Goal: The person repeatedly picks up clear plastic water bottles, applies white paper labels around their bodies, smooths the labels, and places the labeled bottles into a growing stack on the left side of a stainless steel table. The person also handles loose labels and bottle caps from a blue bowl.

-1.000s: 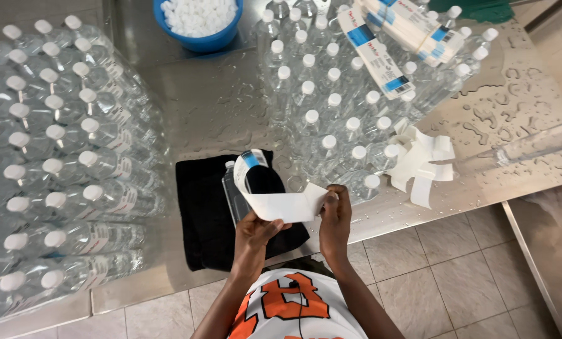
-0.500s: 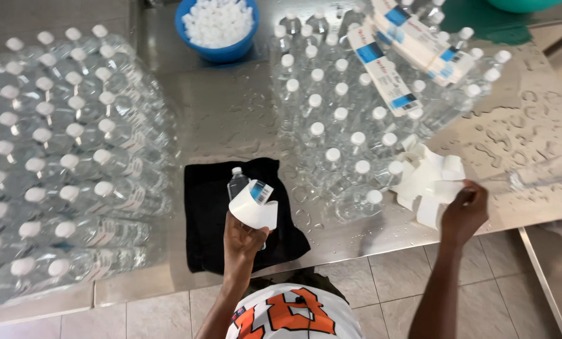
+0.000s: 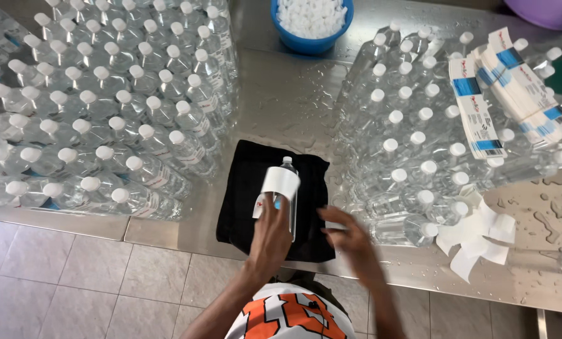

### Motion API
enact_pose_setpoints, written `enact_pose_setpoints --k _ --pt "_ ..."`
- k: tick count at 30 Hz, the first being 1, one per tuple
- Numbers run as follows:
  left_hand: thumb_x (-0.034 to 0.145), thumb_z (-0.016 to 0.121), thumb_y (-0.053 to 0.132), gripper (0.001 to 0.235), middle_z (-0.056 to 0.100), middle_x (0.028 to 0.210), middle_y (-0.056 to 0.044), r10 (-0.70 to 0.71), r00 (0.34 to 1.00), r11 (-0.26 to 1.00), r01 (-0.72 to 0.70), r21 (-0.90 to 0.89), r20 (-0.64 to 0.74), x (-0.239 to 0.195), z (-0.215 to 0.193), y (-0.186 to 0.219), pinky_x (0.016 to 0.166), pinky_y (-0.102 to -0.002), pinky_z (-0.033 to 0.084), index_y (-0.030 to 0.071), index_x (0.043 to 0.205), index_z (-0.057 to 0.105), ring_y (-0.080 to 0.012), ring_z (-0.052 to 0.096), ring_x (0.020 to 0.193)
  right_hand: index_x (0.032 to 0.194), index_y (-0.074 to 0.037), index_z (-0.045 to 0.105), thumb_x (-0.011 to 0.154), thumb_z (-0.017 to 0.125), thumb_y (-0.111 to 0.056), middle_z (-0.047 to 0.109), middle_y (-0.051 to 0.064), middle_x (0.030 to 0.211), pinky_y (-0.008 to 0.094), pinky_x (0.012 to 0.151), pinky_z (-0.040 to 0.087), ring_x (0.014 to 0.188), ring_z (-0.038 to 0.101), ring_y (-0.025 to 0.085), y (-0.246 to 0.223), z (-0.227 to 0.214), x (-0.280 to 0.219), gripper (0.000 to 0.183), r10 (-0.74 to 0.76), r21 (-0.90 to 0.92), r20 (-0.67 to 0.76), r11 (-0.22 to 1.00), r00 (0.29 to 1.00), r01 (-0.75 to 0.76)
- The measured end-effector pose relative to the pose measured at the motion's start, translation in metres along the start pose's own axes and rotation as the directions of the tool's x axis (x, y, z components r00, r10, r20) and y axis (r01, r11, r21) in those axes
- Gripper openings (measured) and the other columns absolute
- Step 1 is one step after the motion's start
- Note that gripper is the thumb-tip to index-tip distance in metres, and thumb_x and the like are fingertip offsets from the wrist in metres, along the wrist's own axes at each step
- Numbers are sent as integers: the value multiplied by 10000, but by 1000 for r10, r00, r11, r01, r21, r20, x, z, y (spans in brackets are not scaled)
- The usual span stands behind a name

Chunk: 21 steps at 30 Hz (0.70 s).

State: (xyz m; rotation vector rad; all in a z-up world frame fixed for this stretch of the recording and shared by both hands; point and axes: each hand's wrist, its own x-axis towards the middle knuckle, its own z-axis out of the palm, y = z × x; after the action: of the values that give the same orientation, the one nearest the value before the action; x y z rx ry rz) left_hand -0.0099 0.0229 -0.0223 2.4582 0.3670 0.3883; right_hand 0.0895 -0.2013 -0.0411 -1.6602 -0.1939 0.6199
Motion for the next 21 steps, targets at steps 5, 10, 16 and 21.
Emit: enact_pose_setpoints --k 5,10,16,21 --pt "907 705 -51 615 389 1526 -303 109 985 991 -118 64 130 -7 6 0 783 -524 683 125 1455 490 -484 534 1321 1609 -57 484 805 822 -445 689 128 1485 370 1151 526 1409 648 243 -35 118 -7 955 30 317 8 948 1000 -31" --pt "974 640 -3 968 -13 1821 -278 331 914 908 -377 186 235 -15 -11 -21 1253 -656 352 217 1773 140 -510 140 1678 1135 -8 688 1039 687 -166 680 65 885 326 703 489 827 614 140 -44 146 -13 185 64 367 -198 930 978 13" --pt "1079 758 255 1023 -72 1842 -224 384 898 912 -333 -238 213 -18 -53 -57 1374 -636 17 159 1774 14 -407 -81 1711 1029 -41 764 1001 780 -168 755 30 890 300 744 523 817 711 141 -8 158 -3 131 301 622 -435 782 848 41" --pt "1047 728 386 578 377 1494 -157 245 954 820 -109 -561 173 -42 -78 -80 984 -473 442 120 1468 433 -326 415 1348 1104 -12 736 968 747 -272 769 88 1079 423 1012 548 1075 718 221 -39 166 3 294 313 434 -576 900 755 -43"
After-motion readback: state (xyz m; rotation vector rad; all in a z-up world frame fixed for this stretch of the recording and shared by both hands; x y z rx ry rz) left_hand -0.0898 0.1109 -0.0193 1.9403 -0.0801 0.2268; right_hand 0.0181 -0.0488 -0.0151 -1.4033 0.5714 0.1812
